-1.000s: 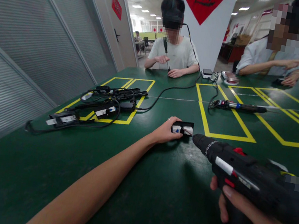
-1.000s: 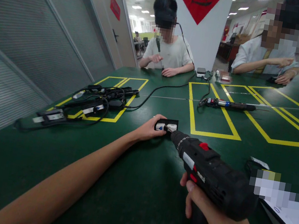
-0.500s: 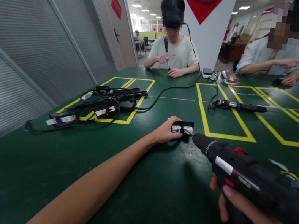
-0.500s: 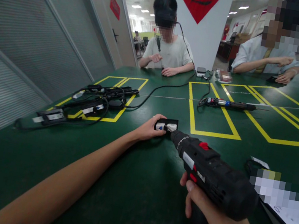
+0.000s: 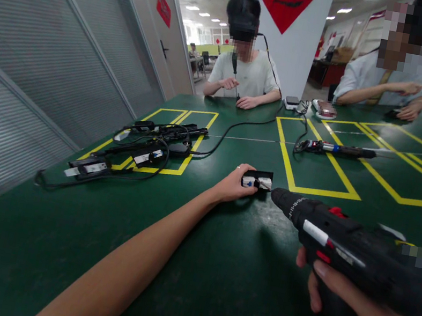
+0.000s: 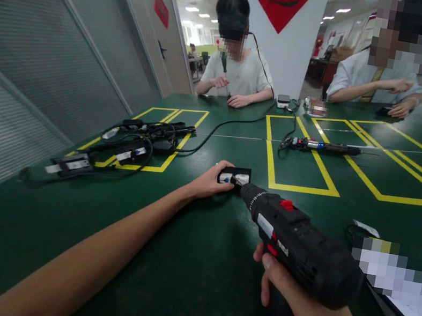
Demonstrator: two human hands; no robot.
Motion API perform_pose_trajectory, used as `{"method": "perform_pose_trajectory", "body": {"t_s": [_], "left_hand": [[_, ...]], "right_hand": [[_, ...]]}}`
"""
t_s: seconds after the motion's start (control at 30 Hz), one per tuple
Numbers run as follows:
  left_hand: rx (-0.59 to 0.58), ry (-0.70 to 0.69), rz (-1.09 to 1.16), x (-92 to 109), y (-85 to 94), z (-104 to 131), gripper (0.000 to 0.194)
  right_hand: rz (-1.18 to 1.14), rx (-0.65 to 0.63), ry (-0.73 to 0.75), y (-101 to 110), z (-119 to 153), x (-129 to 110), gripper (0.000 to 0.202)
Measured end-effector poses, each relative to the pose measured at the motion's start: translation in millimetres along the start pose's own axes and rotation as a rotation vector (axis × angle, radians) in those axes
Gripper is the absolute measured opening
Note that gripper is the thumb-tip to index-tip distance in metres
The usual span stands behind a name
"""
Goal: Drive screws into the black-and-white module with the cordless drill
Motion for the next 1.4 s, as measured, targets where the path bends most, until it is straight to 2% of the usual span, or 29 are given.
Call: {"method": "perform_pose_trajectory", "body": {"t_s": [0.17, 0.4, 0.7, 0.93, 1.4], "left_hand": [[0.006, -0.02, 0.008, 1, 0.2, 0, 0.046], [-0.001, -0.007, 0.004, 2, 0.4, 0, 0.046], [0.003, 0.019, -0.004, 0, 0.2, 1, 0.046], [0.009, 0.005, -0.001, 1, 0.9, 1, 0.047], [-0.004, 0.017, -0.001, 3, 1.1, 1, 0.047]], "right_hand": [[-0.073, -0.047, -0.027, -5, 3, 4, 0.028], [-0.051, -0.078, 0.003, -6, -3, 7, 0.027], [-0.109, -0.022, 0.063, -3, 1, -5, 0.025], [-0.128, 0.02, 0.042, -1, -1, 0, 0.025], [-0.094, -0.021, 0.057, -3, -1, -3, 0.024]]}}
Point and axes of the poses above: each hand's wrist, its own z-axis away from the middle knuckle, its own y-axis out of the back of the hand, x = y × z, the point moved 10 cm from there along -z, towards the middle knuckle
